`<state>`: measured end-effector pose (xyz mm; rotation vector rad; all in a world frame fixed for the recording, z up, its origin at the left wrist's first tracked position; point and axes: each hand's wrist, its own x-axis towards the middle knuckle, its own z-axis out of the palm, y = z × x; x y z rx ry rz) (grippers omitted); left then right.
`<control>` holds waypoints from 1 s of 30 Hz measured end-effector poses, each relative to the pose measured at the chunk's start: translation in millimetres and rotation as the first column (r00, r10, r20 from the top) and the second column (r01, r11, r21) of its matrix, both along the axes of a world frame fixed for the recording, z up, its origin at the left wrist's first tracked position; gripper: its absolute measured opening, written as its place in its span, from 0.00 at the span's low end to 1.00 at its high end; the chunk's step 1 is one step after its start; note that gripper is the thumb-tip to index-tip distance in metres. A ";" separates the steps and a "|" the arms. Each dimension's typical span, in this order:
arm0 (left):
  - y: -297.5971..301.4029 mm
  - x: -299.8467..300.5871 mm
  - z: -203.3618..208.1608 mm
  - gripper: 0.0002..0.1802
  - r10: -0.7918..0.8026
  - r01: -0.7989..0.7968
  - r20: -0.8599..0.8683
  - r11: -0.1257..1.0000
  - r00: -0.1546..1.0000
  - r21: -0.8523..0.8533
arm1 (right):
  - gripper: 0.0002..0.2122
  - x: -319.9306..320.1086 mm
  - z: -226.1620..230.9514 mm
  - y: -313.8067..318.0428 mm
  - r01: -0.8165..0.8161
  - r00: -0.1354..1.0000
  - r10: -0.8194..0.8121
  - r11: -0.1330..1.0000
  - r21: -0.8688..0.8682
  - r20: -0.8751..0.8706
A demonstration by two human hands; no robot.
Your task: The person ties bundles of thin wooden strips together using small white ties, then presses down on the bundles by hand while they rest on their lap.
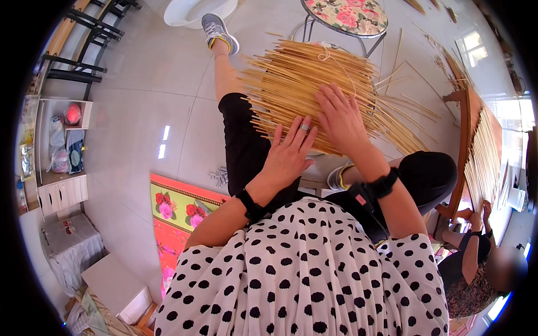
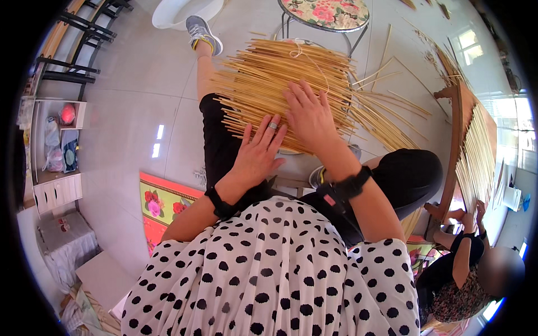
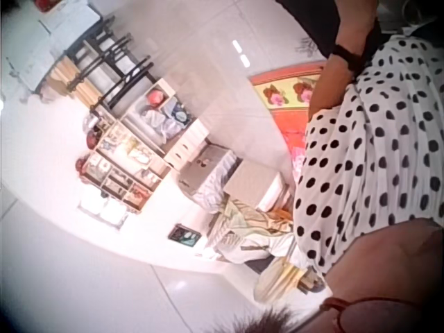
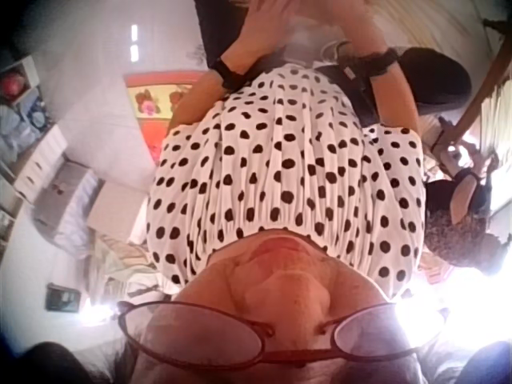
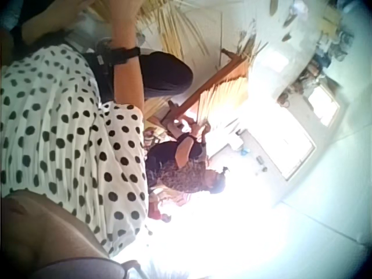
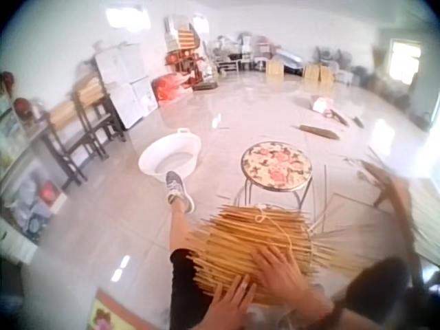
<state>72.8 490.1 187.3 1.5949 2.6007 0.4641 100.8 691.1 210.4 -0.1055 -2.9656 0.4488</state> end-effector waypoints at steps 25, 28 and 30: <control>35.7 -84.3 5.8 0.45 -0.033 0.027 -0.073 0.996 0.997 -0.089 | 0.36 61.1 -6.2 -26.4 -0.061 0.993 0.062 0.998 -0.007 0.096; 37.2 -82.7 5.6 0.46 -0.025 0.018 -0.084 0.996 0.996 -0.089 | 0.34 67.2 0.5 -22.1 -0.003 0.996 0.010 0.997 -0.075 0.092; 37.3 -82.1 3.8 0.47 -0.023 0.016 -0.083 0.996 0.996 -0.083 | 0.32 66.7 5.5 -13.8 0.078 0.993 -0.071 0.994 -0.080 0.090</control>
